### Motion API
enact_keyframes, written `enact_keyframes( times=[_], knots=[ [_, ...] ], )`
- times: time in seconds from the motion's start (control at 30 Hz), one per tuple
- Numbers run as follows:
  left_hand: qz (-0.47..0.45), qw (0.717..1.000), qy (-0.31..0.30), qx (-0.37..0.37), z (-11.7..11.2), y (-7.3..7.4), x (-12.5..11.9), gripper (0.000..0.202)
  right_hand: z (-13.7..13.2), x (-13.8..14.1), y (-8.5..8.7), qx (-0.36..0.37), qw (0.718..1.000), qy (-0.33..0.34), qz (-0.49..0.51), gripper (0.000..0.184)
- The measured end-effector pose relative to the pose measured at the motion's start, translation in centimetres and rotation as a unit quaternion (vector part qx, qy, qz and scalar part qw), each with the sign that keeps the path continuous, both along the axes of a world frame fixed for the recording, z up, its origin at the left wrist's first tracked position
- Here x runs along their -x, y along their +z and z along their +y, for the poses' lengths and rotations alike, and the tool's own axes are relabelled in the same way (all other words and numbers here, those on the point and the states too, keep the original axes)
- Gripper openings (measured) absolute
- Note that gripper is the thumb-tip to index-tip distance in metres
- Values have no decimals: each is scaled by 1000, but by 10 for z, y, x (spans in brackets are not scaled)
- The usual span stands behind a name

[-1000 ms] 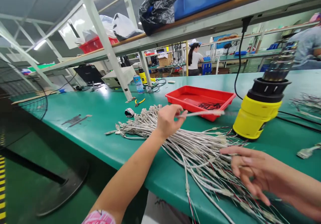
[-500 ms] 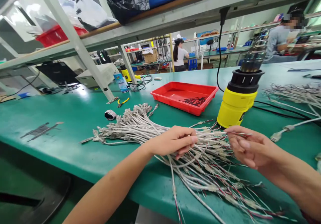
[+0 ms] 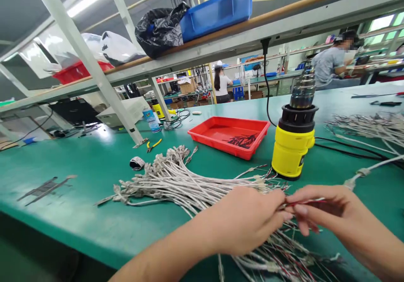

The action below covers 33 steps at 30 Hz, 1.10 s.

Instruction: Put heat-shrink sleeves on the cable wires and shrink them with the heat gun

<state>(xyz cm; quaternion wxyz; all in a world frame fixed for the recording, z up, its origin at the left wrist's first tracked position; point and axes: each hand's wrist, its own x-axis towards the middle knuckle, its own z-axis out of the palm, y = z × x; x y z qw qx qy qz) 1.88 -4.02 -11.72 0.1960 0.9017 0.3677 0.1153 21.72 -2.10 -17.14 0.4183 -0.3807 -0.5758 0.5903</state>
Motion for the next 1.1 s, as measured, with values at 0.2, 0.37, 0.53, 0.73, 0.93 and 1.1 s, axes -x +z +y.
enact_keyframes(
  times=[0.2,0.37,0.53,0.73,0.93,1.1],
  knots=[
    [-430,875,33,218,9,-1,31,33,2,-4,-6,-33,997,23,-65,24],
    [-655,739,153,36,37,3,51,50,-17,24,2,-159,972,-59,-160,30],
    [-611,759,219,-41,58,-11,53,53,7,89,31,-379,817,47,-431,49],
    [-575,780,239,-56,68,-33,53,51,123,134,25,-268,733,-128,-612,44],
    [-547,799,247,-19,75,-50,48,51,150,128,2,-218,732,-94,-638,36],
    [-540,810,228,21,73,-52,44,54,131,118,21,-274,752,-101,-591,37]
  ],
)
